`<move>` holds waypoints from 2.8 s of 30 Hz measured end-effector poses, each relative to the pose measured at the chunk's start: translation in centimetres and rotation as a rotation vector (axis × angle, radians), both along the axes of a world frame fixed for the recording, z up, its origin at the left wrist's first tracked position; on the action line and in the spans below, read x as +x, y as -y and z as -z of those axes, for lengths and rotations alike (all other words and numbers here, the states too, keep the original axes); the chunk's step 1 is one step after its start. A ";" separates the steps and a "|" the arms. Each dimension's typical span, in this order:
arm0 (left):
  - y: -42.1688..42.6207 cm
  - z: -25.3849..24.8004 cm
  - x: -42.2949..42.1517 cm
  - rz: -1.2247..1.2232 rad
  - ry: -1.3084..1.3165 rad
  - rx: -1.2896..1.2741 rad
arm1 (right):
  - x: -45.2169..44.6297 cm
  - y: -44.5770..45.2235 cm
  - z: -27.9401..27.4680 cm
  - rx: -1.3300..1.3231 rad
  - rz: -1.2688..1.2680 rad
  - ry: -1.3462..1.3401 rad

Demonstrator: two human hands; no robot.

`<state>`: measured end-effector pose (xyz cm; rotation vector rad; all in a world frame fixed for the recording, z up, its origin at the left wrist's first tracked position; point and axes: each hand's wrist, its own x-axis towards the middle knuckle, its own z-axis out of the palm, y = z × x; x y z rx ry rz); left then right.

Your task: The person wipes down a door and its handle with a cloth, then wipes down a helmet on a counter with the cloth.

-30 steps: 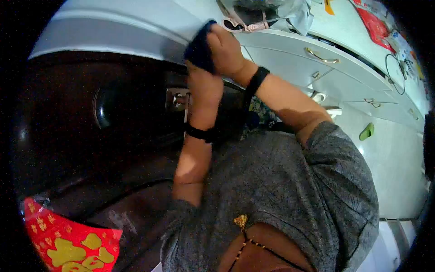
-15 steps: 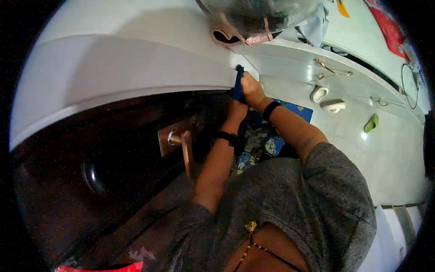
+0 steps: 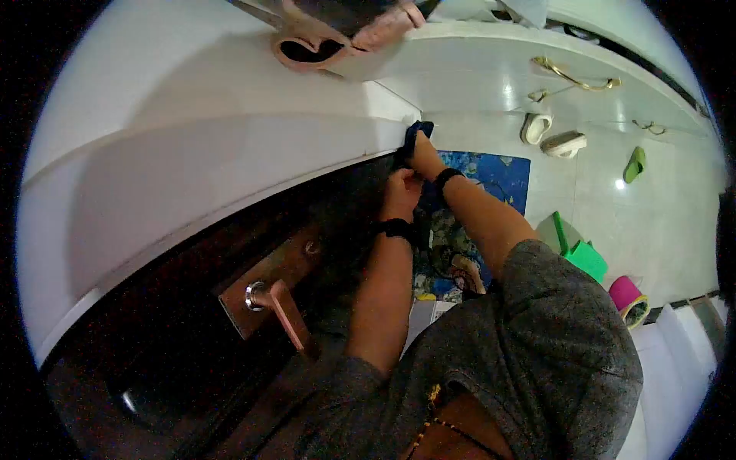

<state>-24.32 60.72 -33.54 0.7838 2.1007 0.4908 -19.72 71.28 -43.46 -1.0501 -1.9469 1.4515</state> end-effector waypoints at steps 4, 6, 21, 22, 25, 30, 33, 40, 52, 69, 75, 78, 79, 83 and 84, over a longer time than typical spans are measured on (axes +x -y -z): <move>1.2 4.6 -1.6 -1.032 1.193 0.536 | -1.4 0.0 -1.7 -0.363 0.092 0.209; 1.7 4.6 -1.5 -0.978 1.212 0.663 | -1.3 0.3 -5.1 -0.280 0.123 0.172; 1.3 -37.5 5.2 -0.450 0.893 1.268 | 1.7 0.5 -43.7 0.284 0.070 -0.405; 1.5 -38.5 5.5 -0.427 0.870 1.331 | 2.2 0.7 -45.8 0.289 0.053 -0.434; 3.8 -40.9 3.6 -0.185 0.520 1.283 | 2.3 0.9 -50.9 0.358 -0.031 -0.711; 7.2 -43.0 2.8 -0.283 0.525 1.328 | 5.3 5.3 -58.4 0.407 -0.208 -0.849; 10.3 -41.7 2.2 -0.268 0.135 1.313 | 3.7 7.7 -55.1 0.613 -0.293 -0.864; 14.7 -36.6 2.1 -0.198 -0.728 0.697 | 0.3 10.1 -48.6 0.564 -0.453 -0.250; 12.3 -26.4 -2.7 -0.085 -0.779 0.565 | -2.5 8.3 -45.9 0.555 -0.238 -0.249; 12.3 -33.6 0.7 -0.164 -0.663 0.473 | -0.1 7.0 -57.5 0.636 -0.154 -0.658; 12.2 -33.3 0.7 -0.202 -0.614 0.420 | -2.6 10.6 -64.1 1.030 -0.307 -0.695; 12.0 -31.8 0.2 -0.203 -0.673 0.359 | -4.1 11.8 -62.0 1.128 -0.193 -0.581; 12.2 -31.3 0.1 -0.199 -0.700 0.497 | -4.5 11.6 -61.7 1.126 -0.192 -0.579; 13.2 -26.5 -1.9 -0.111 -0.830 0.573 | -4.8 10.8 -61.4 0.954 -0.160 -0.594; 13.4 -25.0 -3.1 -0.066 -0.887 0.557 | -5.5 9.7 -61.2 0.863 -0.197 -0.595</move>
